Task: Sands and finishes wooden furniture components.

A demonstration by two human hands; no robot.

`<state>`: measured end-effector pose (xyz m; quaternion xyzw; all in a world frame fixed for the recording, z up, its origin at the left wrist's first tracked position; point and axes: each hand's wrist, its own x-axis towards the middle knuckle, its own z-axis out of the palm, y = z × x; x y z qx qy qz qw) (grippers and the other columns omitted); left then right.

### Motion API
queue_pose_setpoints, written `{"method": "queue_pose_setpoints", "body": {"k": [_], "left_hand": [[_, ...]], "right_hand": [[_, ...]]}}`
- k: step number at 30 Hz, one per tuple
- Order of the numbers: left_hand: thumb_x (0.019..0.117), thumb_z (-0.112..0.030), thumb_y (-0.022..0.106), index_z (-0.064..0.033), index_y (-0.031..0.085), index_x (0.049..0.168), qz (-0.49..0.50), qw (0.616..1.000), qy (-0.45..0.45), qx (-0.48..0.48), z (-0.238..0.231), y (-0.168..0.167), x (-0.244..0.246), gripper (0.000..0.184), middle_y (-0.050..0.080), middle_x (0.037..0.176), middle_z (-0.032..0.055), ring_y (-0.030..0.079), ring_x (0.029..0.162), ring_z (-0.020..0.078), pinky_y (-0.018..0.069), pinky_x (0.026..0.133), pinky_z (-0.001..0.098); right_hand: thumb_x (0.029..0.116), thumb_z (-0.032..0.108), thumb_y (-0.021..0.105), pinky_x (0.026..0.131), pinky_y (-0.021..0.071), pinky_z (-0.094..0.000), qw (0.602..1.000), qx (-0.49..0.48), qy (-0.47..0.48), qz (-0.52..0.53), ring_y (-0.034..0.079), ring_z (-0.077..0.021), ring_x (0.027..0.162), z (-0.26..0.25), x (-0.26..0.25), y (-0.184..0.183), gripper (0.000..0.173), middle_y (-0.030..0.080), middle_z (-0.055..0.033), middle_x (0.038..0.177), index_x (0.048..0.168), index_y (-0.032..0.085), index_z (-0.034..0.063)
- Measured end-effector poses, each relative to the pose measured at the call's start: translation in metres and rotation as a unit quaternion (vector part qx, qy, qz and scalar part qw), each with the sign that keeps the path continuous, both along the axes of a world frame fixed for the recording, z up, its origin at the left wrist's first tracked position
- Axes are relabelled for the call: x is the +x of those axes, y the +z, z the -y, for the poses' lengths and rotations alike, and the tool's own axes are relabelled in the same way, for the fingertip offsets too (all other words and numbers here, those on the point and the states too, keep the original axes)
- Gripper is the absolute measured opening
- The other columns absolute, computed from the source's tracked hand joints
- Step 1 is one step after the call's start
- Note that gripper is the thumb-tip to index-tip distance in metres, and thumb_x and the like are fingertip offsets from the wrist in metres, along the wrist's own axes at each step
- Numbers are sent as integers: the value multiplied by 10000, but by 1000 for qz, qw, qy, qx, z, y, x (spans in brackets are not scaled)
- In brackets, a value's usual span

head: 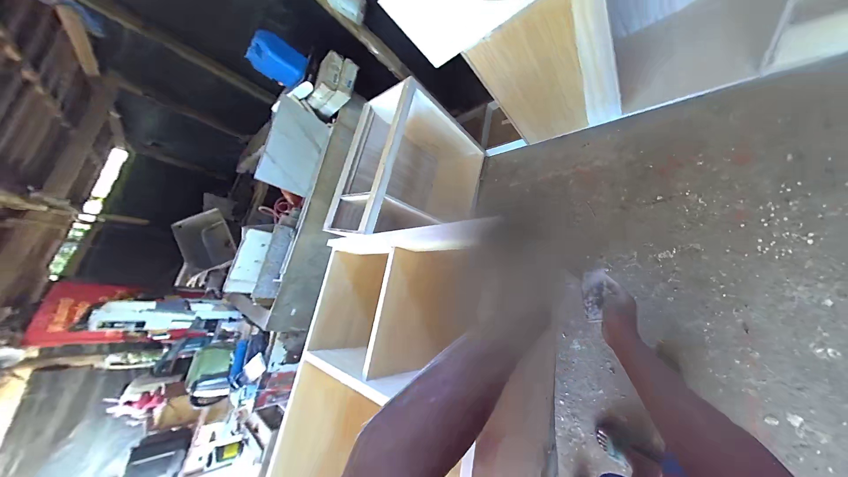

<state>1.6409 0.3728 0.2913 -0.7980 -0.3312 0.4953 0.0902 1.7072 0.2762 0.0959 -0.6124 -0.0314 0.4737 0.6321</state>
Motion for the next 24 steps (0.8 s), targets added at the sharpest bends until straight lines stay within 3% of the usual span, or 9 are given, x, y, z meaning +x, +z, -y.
{"method": "queue_pose_setpoints", "body": {"k": [2,5,8,9,12,14,16,18,24], "left_hand": [[962,-209,604,-1,382,1553,28,999,-17,1,-7,-9,-5,665,287,1672,119,198,1557,334,94,1265,532],[961,-264,613,35,480,1475,101,978,-153,95,-18,4,-16,610,405,1601,159,311,1509,341,165,1252,548],[971,-352,616,44,364,1548,129,975,-122,136,-7,45,-16,743,296,1655,185,216,1553,337,65,1268,562],[992,-353,578,44,345,1556,109,978,-113,140,6,58,-18,728,271,1666,183,195,1560,337,40,1267,563],[1044,-330,448,5,525,1448,-43,985,-143,83,80,88,-40,530,365,1624,162,246,1545,344,68,1264,600],[1048,-303,408,-66,663,1285,-56,981,-186,1,139,101,-83,422,569,1461,121,425,1446,340,216,1216,626],[1078,-264,339,-73,514,1474,27,990,-117,-73,197,123,-139,474,439,1585,129,292,1530,342,157,1228,638],[1067,-282,403,-132,450,1545,174,980,-68,-63,255,144,-207,503,311,1670,70,198,1570,277,120,1249,613],[1018,-535,446,-174,477,1531,432,900,55,39,400,158,-420,627,313,1668,88,292,1541,284,314,1208,555]], "right_hand": [[1026,36,381,904,575,-436,997,12,-8,-77,680,-243,1053,26,14,-10,385,656,-200,1240,1362,553,-42],[1011,45,323,821,592,-514,957,96,-7,-274,691,-298,993,76,35,-12,421,656,-196,1209,1395,490,7],[1062,230,218,899,554,-606,894,207,26,-396,651,-350,1139,121,45,21,480,627,-172,1313,1445,473,92],[1042,283,223,920,540,-623,876,250,46,-410,620,-371,1200,133,43,34,515,601,-174,1366,1463,465,111],[955,362,434,905,550,-632,835,357,93,-408,587,-430,1259,163,31,83,554,583,-198,1408,1451,492,123],[919,399,536,948,536,-615,821,401,122,-387,574,-420,1276,182,17,109,597,565,-196,1430,1455,514,139],[904,456,566,992,522,-591,825,420,150,-347,560,-387,1303,208,-5,122,649,541,-167,1464,1487,497,179],[890,455,573,1011,511,-573,826,422,153,-340,539,-378,1325,239,-37,127,682,508,-170,1494,1509,467,189],[958,348,461,1049,486,-582,823,387,110,-401,523,-381,1344,330,-137,126,609,492,-200,1494,1520,412,116]]}}
